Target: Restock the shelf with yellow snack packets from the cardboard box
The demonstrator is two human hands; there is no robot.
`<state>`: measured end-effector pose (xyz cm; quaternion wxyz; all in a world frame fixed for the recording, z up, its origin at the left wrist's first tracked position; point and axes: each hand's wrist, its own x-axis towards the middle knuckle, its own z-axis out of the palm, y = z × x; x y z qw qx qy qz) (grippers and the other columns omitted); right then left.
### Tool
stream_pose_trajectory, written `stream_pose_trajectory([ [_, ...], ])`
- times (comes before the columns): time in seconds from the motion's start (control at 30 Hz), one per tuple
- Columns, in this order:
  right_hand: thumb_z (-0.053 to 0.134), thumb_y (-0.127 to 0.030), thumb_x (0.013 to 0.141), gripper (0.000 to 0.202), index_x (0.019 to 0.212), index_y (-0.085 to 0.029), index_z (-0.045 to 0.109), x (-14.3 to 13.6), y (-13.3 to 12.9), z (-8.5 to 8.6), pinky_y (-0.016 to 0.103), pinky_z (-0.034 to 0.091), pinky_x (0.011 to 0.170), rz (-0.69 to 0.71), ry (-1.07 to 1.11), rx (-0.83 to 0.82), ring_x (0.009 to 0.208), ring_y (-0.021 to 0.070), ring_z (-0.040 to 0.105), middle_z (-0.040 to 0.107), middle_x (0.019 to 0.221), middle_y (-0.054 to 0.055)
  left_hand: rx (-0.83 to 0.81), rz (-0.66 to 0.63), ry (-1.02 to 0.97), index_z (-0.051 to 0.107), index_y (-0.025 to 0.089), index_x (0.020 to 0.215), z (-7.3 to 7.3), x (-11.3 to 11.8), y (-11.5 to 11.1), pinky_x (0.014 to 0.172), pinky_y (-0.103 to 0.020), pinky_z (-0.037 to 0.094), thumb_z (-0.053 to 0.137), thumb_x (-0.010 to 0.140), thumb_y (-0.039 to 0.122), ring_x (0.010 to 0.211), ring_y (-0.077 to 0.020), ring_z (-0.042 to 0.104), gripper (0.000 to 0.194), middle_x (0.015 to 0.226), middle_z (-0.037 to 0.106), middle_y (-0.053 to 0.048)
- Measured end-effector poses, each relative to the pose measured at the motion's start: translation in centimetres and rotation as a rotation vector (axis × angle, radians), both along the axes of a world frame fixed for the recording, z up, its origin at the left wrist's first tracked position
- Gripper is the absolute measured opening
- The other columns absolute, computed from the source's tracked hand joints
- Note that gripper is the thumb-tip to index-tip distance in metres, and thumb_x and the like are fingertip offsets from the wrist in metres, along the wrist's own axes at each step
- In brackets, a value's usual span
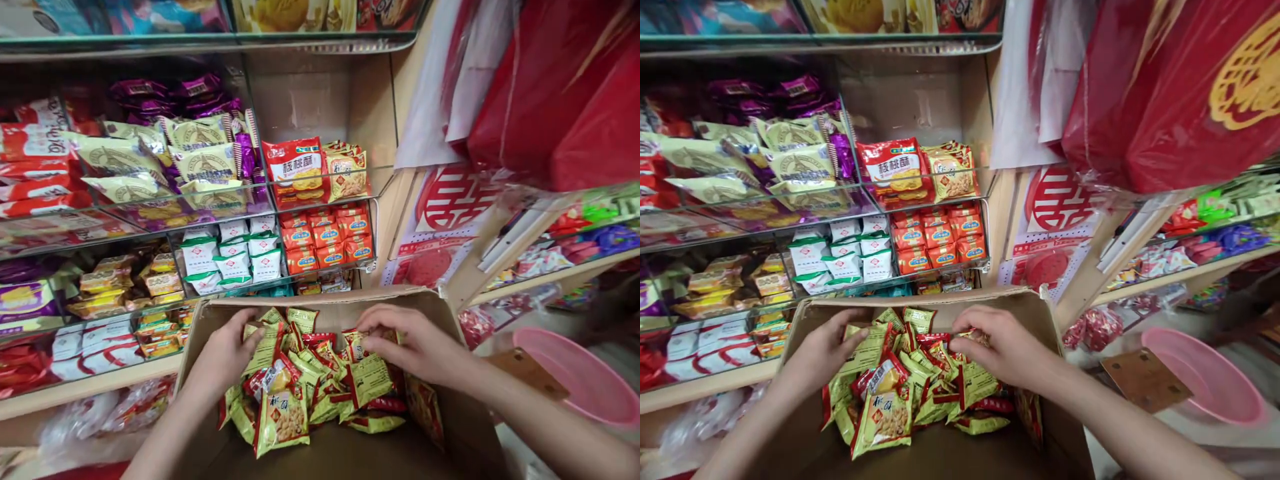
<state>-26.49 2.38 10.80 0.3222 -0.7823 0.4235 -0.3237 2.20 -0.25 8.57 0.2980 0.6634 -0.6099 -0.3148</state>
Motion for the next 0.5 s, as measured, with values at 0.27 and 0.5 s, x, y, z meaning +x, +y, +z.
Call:
stream_pose_trajectory([
  [0.27,0.042,-0.051,0.083,0.036,0.070,-0.018,0.048,6.5,-0.9,-2.9,0.024,0.037,0.057,-0.301,-0.674,0.449,0.063,0.0121,0.046,0.050,0.066,-0.002,-0.048,0.036,0.724,0.047,0.023,0.093,0.9,-7.9,3.0,0.064,-0.027,0.049,0.068,0.064,0.047,0.066,-0.0129,0.061,0.043,0.073,0.064,0.003],
  [0.5,0.038,-0.039,0.088,0.036,0.059,-0.019,0.035,6.0,-0.5,-2.1,0.024,0.025,0.054,-0.477,-0.450,-0.069,0.055,0.0093,0.030,0.033,0.057,-0.005,-0.192,0.276,0.809,0.055,0.022,0.082,-0.9,-9.9,2.7,0.062,-0.018,0.042,0.048,0.079,0.056,0.065,-0.0079,0.050,0.034,0.069,0.058,0.006],
])
